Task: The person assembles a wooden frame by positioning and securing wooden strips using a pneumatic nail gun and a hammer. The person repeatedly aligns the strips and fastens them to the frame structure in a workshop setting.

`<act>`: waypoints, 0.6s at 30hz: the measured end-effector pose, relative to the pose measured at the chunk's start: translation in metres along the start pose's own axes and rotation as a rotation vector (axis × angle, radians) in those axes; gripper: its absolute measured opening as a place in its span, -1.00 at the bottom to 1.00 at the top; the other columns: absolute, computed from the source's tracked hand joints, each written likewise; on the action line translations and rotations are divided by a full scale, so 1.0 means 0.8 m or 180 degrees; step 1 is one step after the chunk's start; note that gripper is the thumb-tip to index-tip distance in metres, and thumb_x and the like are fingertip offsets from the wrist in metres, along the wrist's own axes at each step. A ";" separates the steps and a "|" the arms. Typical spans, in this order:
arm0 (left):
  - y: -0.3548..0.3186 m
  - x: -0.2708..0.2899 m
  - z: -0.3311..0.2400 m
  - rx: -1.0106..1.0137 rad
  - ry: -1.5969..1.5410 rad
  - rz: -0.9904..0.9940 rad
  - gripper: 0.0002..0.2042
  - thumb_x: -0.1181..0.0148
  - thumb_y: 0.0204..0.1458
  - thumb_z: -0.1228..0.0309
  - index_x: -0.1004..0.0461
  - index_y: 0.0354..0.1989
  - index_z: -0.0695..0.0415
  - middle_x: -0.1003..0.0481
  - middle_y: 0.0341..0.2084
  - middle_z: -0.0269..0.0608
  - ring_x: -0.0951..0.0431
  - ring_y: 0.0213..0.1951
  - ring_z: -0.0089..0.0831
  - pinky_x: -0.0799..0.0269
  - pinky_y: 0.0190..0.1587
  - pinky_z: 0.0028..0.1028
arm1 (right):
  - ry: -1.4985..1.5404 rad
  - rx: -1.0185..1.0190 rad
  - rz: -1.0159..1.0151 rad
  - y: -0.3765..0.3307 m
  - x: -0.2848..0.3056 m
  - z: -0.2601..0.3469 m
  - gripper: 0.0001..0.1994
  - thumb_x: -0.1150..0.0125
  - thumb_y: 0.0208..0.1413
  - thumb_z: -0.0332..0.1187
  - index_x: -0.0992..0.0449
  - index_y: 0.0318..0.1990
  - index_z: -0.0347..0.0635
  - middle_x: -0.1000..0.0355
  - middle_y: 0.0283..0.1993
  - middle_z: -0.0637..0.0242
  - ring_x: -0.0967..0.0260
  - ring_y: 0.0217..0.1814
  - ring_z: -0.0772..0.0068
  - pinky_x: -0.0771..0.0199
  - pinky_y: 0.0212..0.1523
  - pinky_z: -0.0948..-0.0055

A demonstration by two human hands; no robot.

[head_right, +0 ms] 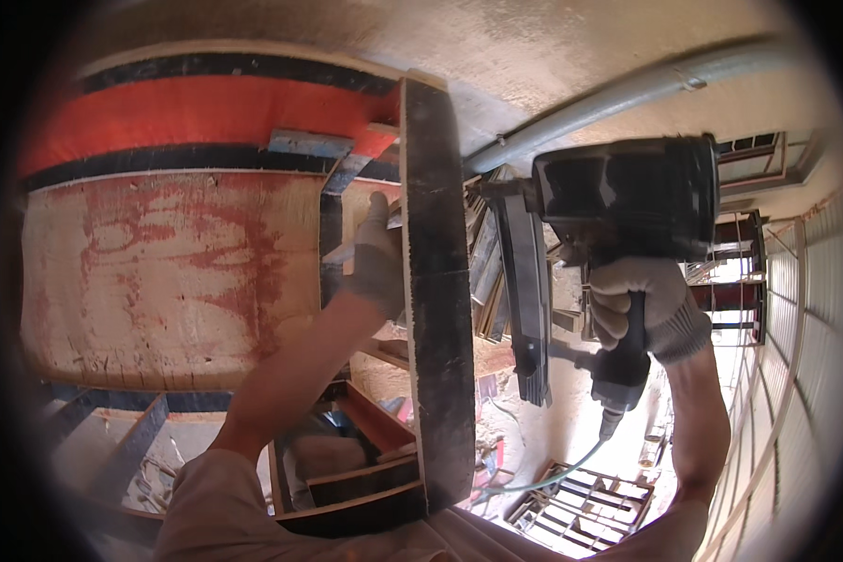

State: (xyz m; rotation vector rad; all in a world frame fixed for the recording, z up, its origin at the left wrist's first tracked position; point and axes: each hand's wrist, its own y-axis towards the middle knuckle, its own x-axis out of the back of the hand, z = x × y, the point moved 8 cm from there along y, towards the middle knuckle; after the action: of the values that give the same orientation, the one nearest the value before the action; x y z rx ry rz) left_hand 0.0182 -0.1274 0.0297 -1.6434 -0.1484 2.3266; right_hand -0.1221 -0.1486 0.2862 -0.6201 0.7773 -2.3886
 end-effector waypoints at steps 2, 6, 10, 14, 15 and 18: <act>-0.014 -0.018 -0.016 0.0046 0.0099 -0.0136 -0.26 0.13 0.29 -0.28 -0.41 0.19 0.27 -0.53 0.06 0.08 -0.50 0.14 -0.04 -0.36 0.29 -0.12 | 0.0252 0.0052 0.0128 -0.027 0.006 -0.017 -0.89 -0.07 0.14 -0.53 -0.46 -0.29 -0.45 -0.30 -0.71 0.25 -0.30 -0.77 0.32 -0.54 -0.62 0.30; -0.053 -0.075 -0.043 0.0372 0.0279 0.0024 -0.31 0.00 0.31 -0.13 -0.27 0.26 0.34 -0.39 0.20 0.26 -0.42 0.20 0.08 -0.27 0.33 -0.01 | 0.0498 0.0157 -0.0171 -0.099 0.030 -0.079 -0.75 -0.08 0.07 -0.59 -0.44 -0.08 -0.54 -0.18 -0.71 0.33 -0.29 -0.75 0.33 -0.48 -0.66 0.29; -0.091 -0.091 -0.080 -0.0547 0.1256 -0.0847 -0.22 -0.11 0.30 -0.01 -0.05 0.40 0.45 -0.32 0.28 0.31 -0.39 0.26 0.09 -0.27 0.34 0.00 | 0.0193 0.0647 0.0149 -0.153 0.032 -0.137 -0.92 -0.06 0.00 -0.62 -0.42 -0.50 -0.35 -0.13 -0.72 0.33 -0.25 -0.79 0.29 -0.43 -0.71 0.26; -0.164 -0.121 -0.087 -0.1599 0.3860 -0.0423 -0.33 -0.10 0.32 0.00 -0.24 0.33 0.40 -0.47 0.16 0.19 -0.52 0.16 -0.04 -0.37 0.27 -0.11 | 0.0319 0.0621 0.0237 -0.190 0.042 -0.204 -0.80 -0.06 -0.03 -0.63 -0.29 -0.63 -0.25 -0.24 -0.73 0.20 -0.29 -0.78 0.26 -0.43 -0.69 0.31; -0.187 -0.116 -0.074 -0.1592 0.4408 -0.0243 -0.36 -0.08 0.33 0.01 -0.29 0.30 0.39 -0.50 0.14 0.17 -0.54 0.14 -0.06 -0.39 0.26 -0.12 | 0.0232 0.0438 0.0253 -0.196 0.043 -0.223 -0.80 -0.06 -0.03 -0.64 -0.29 -0.64 -0.24 -0.27 -0.74 0.17 -0.30 -0.78 0.25 -0.43 -0.68 0.33; -0.273 -0.085 0.001 -0.1330 0.7405 0.0523 -0.48 0.06 0.41 0.03 -0.45 0.20 0.27 -0.61 0.01 0.02 -0.64 0.00 -0.16 -0.52 0.11 -0.20 | 0.0366 0.0406 0.0654 -0.210 0.031 -0.257 -0.80 -0.07 -0.02 -0.63 -0.30 -0.63 -0.25 -0.28 -0.74 0.21 -0.27 -0.79 0.32 -0.41 -0.69 0.36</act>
State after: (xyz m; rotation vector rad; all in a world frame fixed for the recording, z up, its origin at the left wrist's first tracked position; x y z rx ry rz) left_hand 0.0763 0.0609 0.1455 -3.1542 0.0532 -0.6912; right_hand -0.3163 0.0305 0.2502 -0.3368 0.6941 -2.2776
